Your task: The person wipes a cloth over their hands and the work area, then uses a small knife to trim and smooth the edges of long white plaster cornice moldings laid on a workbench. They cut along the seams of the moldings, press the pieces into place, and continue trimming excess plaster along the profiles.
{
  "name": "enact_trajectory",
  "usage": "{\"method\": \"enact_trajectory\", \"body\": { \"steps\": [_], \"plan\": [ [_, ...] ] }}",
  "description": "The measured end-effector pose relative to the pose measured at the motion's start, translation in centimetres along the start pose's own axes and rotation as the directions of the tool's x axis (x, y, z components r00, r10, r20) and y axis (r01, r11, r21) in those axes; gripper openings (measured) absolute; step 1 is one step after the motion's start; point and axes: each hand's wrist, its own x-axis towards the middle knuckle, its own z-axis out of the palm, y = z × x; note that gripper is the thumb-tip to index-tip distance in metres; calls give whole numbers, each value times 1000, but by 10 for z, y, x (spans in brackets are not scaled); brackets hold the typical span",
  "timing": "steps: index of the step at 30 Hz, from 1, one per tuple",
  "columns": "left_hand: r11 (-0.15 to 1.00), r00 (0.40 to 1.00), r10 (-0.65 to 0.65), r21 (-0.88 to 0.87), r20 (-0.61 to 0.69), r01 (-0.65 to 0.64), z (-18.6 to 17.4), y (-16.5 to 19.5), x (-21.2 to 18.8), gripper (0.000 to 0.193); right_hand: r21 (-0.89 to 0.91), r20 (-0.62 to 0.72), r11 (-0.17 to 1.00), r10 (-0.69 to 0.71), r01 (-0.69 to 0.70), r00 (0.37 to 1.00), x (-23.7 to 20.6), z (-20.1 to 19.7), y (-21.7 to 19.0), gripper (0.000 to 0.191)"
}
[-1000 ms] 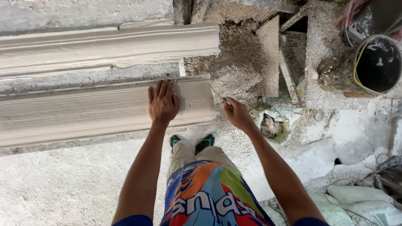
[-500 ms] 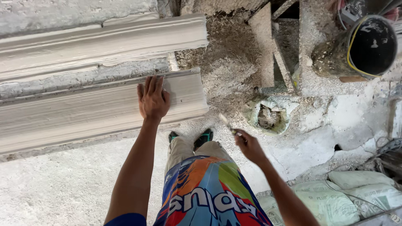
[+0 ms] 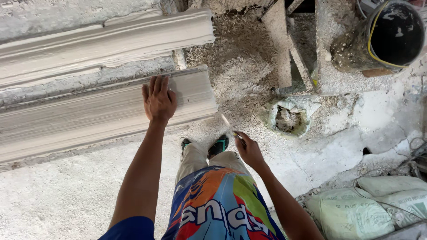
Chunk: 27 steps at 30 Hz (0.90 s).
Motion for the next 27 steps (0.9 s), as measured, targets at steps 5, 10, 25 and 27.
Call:
{"method": "enact_trajectory", "body": {
  "steps": [5,10,25,27],
  "plan": [
    [1000,1000,7,-1,-10,-7,0,0,-2,48,-16,15,1000,-14,15,1000,20,8,1,38],
    [1000,1000,-8,16,2,8,1,-1,2,47,19,-42,955,-295,296,955,13,-3,12,33],
    [1000,1000,7,15,-11,-7,1,1,1,46,-116,107,989,-83,96,991,40,-18,10,38],
    [1000,1000,-23,-2,12,23,2,0,1,47,-137,168,990,-20,44,986,45,-22,12,37]
  ]
}}
